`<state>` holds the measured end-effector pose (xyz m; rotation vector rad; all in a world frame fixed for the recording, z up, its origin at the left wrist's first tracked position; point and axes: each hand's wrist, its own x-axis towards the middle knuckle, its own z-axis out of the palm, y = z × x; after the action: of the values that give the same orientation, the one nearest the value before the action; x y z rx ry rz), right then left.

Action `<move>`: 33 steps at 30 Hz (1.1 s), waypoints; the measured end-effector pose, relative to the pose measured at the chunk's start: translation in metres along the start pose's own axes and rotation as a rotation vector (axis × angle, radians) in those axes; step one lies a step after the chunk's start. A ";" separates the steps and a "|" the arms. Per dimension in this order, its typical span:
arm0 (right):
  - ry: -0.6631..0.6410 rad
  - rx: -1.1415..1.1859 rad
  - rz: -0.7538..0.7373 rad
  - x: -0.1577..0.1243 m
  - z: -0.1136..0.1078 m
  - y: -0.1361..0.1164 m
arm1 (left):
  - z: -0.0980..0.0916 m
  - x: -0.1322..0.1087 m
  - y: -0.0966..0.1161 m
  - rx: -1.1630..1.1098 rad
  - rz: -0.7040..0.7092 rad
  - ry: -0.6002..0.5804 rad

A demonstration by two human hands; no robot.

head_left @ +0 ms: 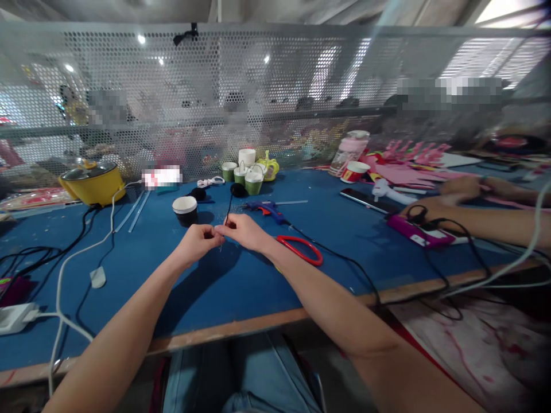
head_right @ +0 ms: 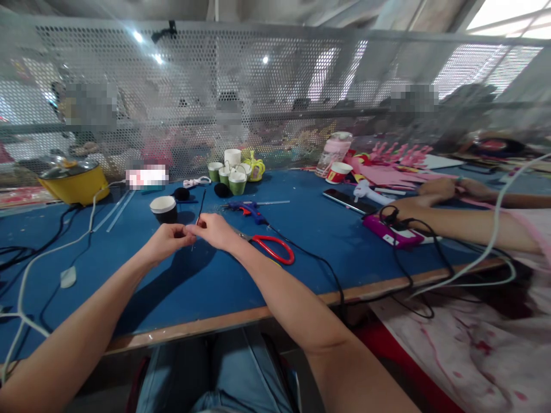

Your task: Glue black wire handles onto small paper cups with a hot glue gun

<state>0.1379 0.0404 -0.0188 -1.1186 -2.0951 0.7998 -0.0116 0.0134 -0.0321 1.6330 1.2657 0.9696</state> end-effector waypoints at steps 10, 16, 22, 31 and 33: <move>-0.053 0.054 0.003 0.000 -0.003 -0.001 | -0.001 0.000 0.002 0.010 0.030 0.006; -0.008 0.001 0.020 0.002 0.001 0.001 | 0.000 0.000 0.002 0.047 0.058 0.001; 0.026 -0.010 0.057 0.003 0.003 0.001 | -0.002 0.000 -0.001 0.027 0.034 0.000; -0.139 0.353 0.037 0.000 0.002 0.002 | -0.004 0.000 0.000 -0.067 0.020 -0.040; -0.113 0.280 0.037 0.000 0.002 0.002 | -0.002 0.000 -0.001 -0.061 0.029 -0.037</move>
<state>0.1371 0.0413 -0.0217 -0.9822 -1.9797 1.1584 -0.0140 0.0142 -0.0323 1.6187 1.1799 0.9822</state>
